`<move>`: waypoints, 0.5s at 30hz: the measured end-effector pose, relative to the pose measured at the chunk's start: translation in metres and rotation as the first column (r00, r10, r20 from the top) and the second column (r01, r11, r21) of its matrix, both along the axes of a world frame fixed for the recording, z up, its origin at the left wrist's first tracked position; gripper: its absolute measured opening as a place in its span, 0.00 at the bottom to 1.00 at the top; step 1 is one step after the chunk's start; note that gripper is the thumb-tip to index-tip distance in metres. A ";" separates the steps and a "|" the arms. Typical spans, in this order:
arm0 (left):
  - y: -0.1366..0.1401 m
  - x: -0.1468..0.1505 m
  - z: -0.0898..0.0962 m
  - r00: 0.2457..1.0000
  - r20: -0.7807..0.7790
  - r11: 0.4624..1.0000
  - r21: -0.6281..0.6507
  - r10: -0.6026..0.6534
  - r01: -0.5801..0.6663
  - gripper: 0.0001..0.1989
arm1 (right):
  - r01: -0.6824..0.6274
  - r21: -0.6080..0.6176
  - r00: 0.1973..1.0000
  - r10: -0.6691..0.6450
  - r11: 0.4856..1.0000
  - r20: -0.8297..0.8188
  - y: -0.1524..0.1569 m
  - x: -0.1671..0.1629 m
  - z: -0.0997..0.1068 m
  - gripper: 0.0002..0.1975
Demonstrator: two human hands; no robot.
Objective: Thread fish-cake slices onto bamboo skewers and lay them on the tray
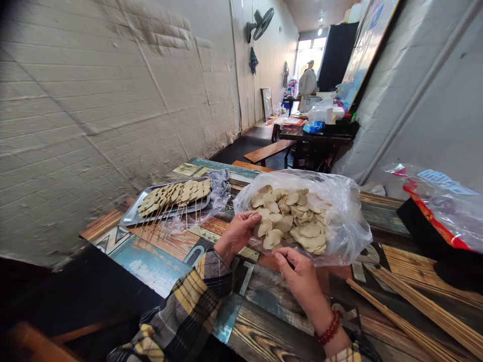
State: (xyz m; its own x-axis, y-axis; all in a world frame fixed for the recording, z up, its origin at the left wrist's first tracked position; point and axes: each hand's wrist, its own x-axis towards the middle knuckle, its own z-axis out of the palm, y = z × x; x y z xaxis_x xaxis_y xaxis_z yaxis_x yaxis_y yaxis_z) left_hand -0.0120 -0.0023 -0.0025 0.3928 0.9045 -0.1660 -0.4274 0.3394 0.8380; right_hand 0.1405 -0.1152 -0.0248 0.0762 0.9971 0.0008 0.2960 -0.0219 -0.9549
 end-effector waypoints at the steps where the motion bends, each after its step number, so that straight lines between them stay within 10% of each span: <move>1: 0.000 0.000 0.001 1.000 0.002 1.000 -0.004 0.004 -0.004 0.20 | 0.006 0.022 0.999 -0.007 1.000 0.036 0.000 0.000 0.000 0.19; 15: -0.001 0.002 -0.006 1.000 -0.024 1.000 0.005 -0.015 0.015 0.19 | 0.026 0.066 0.999 -0.027 0.997 0.022 -0.002 -0.001 -0.001 0.19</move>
